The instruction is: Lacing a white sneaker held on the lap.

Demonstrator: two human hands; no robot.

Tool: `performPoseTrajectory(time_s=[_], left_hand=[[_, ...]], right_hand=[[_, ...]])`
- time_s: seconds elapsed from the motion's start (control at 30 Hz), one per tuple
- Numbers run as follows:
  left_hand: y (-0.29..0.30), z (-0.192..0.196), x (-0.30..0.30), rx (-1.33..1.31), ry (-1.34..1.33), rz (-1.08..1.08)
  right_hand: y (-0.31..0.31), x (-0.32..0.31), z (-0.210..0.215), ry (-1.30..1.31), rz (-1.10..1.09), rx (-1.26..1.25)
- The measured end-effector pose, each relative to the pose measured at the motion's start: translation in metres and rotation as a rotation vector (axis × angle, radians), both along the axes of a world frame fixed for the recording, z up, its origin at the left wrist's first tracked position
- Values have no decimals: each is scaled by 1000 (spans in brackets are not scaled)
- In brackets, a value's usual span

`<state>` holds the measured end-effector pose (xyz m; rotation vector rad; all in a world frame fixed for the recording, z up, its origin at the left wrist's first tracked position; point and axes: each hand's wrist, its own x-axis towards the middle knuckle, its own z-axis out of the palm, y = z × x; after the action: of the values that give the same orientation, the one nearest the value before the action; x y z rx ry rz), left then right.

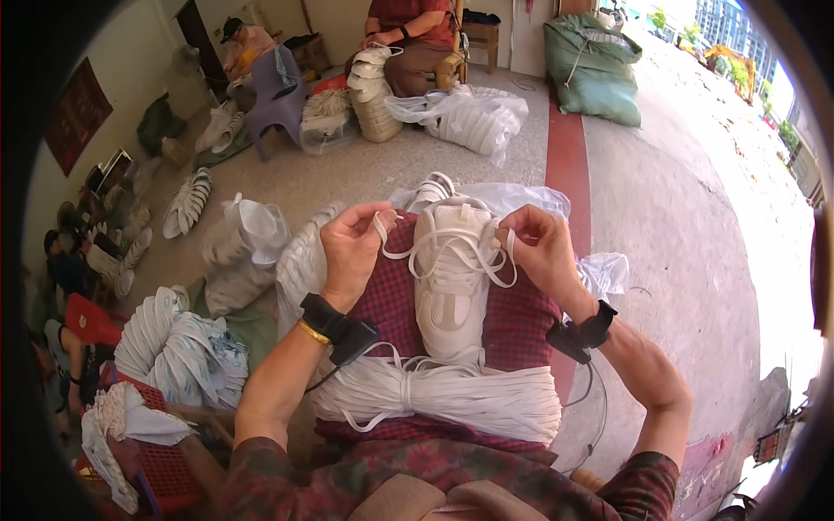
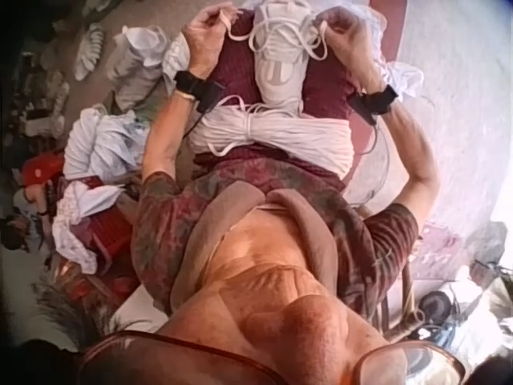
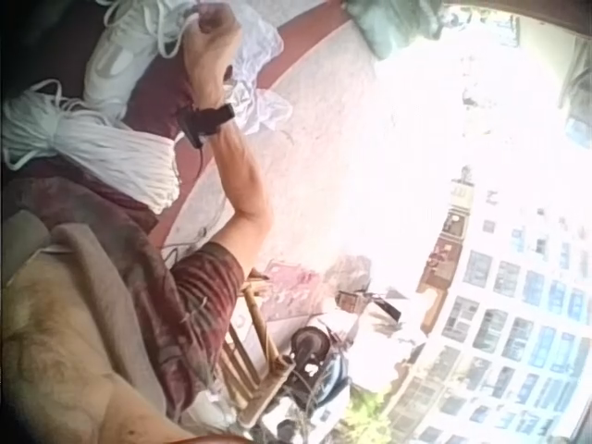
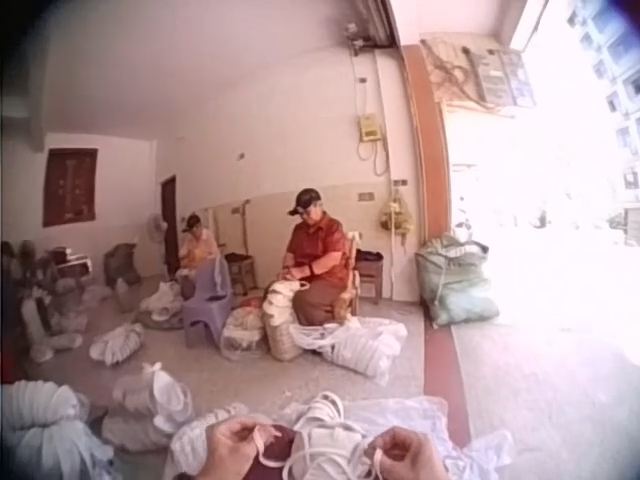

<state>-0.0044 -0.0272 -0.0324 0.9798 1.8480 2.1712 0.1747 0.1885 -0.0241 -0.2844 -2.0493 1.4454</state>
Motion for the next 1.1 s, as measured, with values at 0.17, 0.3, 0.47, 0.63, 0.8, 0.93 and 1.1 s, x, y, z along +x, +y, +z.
performPoseTrajectory(time_s=[0.17,0.3,0.47,0.63,0.8,0.93,1.1], left_hand=[[7,-4,11,-52,-15,-147],[13,-11,16,-65,88,-83],[12,-11,17,-70,55,-21],[8,-13,15,-174,154,-43],[17,-3,21,-134,416,12],[22,26,13,-326,588,-136],[24,55,-31,-580,1371,-395]], right_hand=[[-12,4,15,-45,-38,361],[-17,-3,24,-35,-24,652],[-2,-2,50,-206,194,715],[1,-8,67,-267,328,866],[7,-17,70,-283,350,1028],[16,-19,76,-246,334,1251],[11,-27,80,-325,409,1363]])
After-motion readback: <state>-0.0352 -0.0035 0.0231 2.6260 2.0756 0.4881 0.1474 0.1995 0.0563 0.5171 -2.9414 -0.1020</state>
